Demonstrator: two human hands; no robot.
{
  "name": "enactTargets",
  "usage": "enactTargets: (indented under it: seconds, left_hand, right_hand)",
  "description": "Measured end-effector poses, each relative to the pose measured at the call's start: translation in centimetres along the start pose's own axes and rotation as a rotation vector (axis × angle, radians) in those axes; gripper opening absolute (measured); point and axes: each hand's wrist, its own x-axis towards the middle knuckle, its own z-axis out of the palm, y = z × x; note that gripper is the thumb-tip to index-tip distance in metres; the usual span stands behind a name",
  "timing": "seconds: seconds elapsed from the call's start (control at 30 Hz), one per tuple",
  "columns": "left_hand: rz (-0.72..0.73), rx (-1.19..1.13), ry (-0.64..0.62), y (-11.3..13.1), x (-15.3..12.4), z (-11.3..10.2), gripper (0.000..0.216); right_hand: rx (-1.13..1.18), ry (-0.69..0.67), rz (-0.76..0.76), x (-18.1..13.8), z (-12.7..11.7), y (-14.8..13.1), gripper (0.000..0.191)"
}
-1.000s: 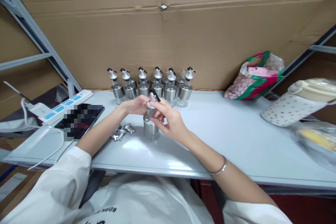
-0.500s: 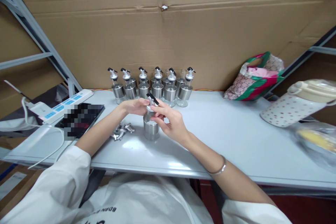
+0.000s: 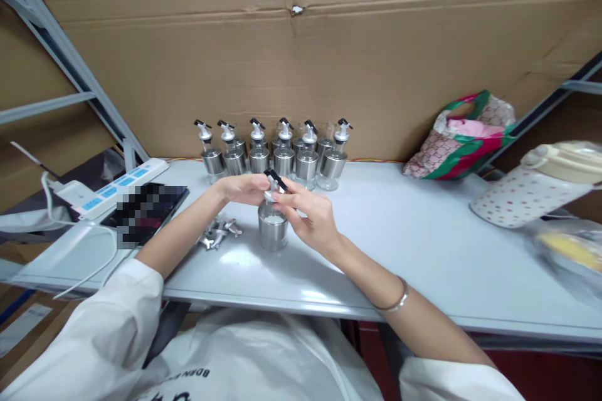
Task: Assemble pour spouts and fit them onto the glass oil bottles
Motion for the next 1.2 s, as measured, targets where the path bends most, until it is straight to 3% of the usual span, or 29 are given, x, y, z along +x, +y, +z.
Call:
enactTargets:
  seconds: [0.2, 0.3, 0.47, 0.67, 0.8, 0.93, 1.2]
  left_hand:
    - [0.016, 0.165, 0.037, 1.2, -1.2, -0.8, 0.057]
    - [0.024, 0.322, 0.039, 2.3, -1.8, -0.7, 0.058]
    - [0.046, 0.612, 0.15, 3.8, -2.3, 1.3, 0.038]
    - [0.088, 1.012, 0.308, 4.8, -2.4, 3.8, 0.031]
    - [0.116, 1.187, 0.486, 5.9, -3.6, 3.4, 0.032]
    - [0.162, 1.251, 0.771, 7.7, -6.1, 2.1, 0.03]
    - [0.069, 1.19, 1.127, 9.4, -11.5, 0.4, 0.028]
  right_hand:
    - [-0.05, -0.066, -0.058, 0.2, -0.6, -0.2, 0.035]
    - [-0.089, -0.029, -0.091, 0.3, -0.8, -0.2, 0.038]
    - [-0.051, 0.042, -0.118, 0.3, -0.8, 0.0, 0.038]
    - [0.011, 0.1, -0.037, 0.2, -0.8, 0.1, 0.038]
    - [0.032, 0.122, -0.03, -0.1, -0.7, 0.3, 0.038]
    - [0.037, 0.106, -0.036, -0.2, -0.6, 0.3, 0.034]
    - [-0.013, 0.046, -0.066, -0.3, -0.5, 0.2, 0.036]
